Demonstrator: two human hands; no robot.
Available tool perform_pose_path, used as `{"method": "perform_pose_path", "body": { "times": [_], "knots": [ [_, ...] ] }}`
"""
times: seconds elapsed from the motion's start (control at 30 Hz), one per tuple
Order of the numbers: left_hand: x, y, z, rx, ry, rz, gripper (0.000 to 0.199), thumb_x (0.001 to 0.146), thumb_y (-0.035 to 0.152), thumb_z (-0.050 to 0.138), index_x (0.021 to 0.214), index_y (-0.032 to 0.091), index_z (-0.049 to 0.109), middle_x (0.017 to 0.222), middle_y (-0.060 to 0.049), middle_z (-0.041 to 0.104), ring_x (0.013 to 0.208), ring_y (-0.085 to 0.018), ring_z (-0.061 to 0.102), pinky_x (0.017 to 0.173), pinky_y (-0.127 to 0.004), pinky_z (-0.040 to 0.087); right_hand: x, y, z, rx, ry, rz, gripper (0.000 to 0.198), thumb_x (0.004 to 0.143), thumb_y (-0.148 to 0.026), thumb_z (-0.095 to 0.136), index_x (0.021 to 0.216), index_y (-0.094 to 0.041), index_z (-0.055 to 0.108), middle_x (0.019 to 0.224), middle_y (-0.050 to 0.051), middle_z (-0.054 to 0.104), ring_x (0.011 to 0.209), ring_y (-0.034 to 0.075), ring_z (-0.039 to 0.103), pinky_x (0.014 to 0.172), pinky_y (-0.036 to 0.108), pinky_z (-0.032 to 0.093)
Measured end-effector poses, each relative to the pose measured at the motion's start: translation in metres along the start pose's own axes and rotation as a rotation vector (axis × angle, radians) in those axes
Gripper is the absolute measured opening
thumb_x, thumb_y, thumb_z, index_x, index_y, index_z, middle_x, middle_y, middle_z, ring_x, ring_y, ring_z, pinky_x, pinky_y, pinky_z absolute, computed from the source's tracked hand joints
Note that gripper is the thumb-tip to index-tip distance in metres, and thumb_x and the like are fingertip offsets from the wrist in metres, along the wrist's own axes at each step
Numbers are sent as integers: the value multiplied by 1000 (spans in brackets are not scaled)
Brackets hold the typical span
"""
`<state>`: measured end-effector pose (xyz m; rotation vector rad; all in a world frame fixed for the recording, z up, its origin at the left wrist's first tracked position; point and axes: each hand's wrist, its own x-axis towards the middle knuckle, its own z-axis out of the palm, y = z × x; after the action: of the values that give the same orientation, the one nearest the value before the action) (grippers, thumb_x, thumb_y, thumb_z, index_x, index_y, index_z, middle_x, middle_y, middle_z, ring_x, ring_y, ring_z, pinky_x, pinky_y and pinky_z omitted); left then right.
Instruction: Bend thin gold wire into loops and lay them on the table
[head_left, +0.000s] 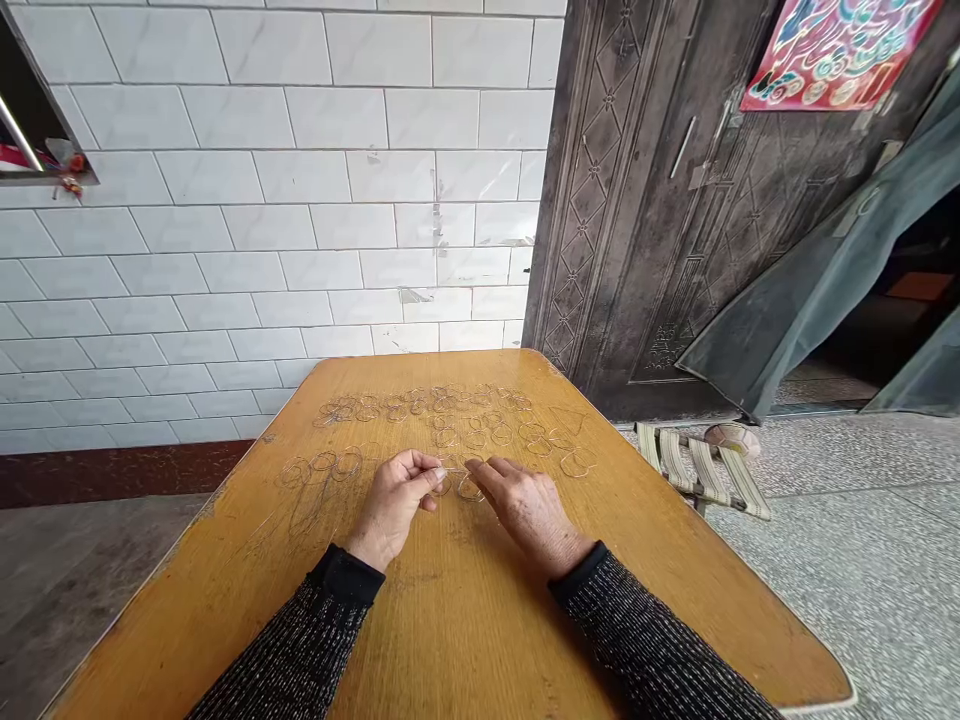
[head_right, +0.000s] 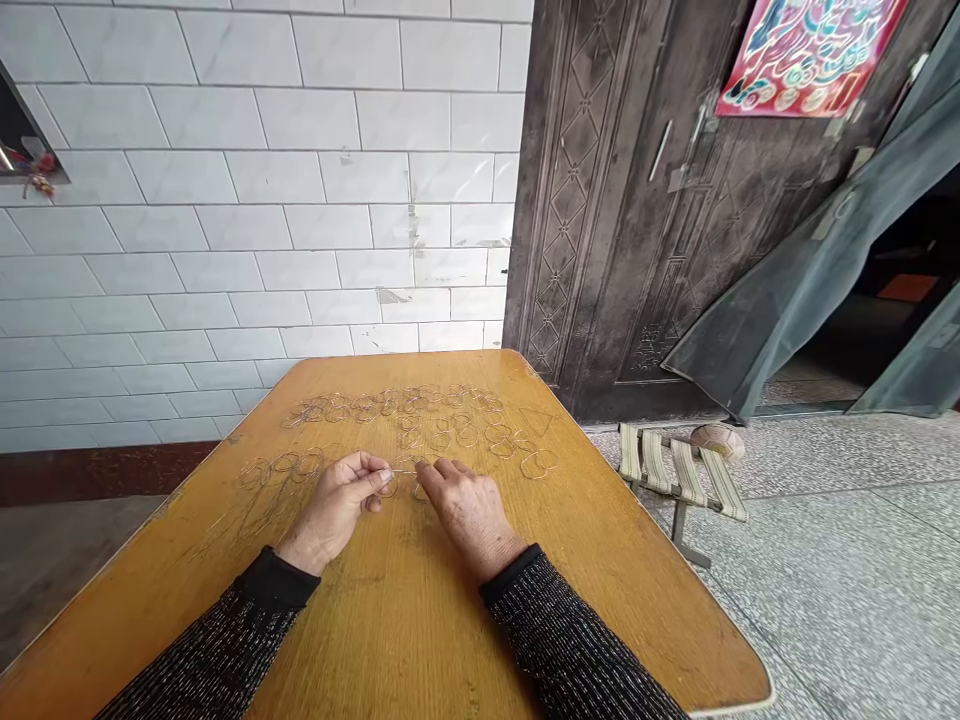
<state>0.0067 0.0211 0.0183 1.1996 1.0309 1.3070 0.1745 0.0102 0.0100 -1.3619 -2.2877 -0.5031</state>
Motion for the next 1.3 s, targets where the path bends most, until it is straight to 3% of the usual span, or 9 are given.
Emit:
{"method": "perform_pose_path", "body": {
  "times": [0.13, 0.33, 0.5, 0.67, 0.9, 1.03, 1.17, 1.3],
  "knots": [
    [3, 0, -4, -6, 20, 3, 18, 58, 22, 68, 67, 14, 55, 60, 1, 53, 55, -9, 49, 43, -17, 35, 0, 3, -7, -89, -16, -96, 28, 85, -12, 45, 111, -18, 52, 82, 6, 64, 76, 15, 57, 47, 21, 32],
    [3, 1, -5, -11, 18, 10, 18, 58, 23, 68, 67, 14, 55, 61, 1, 53, 56, -9, 50, 42, -17, 36, -1, 3, -3, -96, -94, -31, 42, 81, -5, 44, 120, -19, 47, 70, 3, 65, 58, 13, 59, 45, 23, 30],
    [4, 2, -6, -13, 44, 8, 21, 56, 24, 70, 67, 14, 55, 61, 1, 53, 55, -9, 50, 42, -17, 35, -1, 6, 1, -38, -71, 25, 31, 86, -14, 42, 115, -23, 50, 76, 2, 66, 63, 12, 60, 45, 22, 31],
    [6, 5, -11, -31, 70, 4, 22, 54, 24, 70, 66, 14, 54, 60, 2, 53, 54, -9, 50, 42, -17, 35, -1, 10, -3, -115, -20, -40, 26, 83, -12, 48, 107, -21, 53, 79, 4, 65, 77, 16, 59, 46, 23, 31],
    [6, 10, -12, -67, 97, 8, 22, 52, 22, 70, 66, 14, 54, 61, 2, 54, 54, -8, 51, 44, -18, 36, -3, 10, -3, -181, 32, -73, 31, 78, -2, 45, 105, -15, 52, 63, 2, 62, 57, 13, 54, 52, 25, 29],
    [9, 10, -16, -94, 89, 3, 23, 51, 21, 70, 66, 14, 55, 62, 2, 55, 53, -8, 51, 45, -17, 36, -3, 11, 1, -95, 8, -79, 29, 80, -5, 41, 104, -17, 53, 55, -1, 61, 48, 11, 52, 47, 24, 24],
    [10, 13, -19, -2, 40, 0, 22, 56, 26, 70, 70, 14, 56, 66, 0, 57, 60, -10, 54, 49, -19, 40, -2, 8, 6, 47, -37, 26, 24, 86, -16, 38, 104, -20, 55, 51, -1, 61, 42, 10, 51, 45, 23, 20],
    [9, 18, -17, 159, 142, 215, 35, 64, 31, 67, 95, 19, 56, 104, -7, 57, 92, -16, 54, 65, -22, 45, 0, 5, 9, 354, -16, 162, 25, 89, -24, 33, 96, -18, 56, 50, -1, 58, 43, 11, 52, 47, 21, 27]
  ]
}}
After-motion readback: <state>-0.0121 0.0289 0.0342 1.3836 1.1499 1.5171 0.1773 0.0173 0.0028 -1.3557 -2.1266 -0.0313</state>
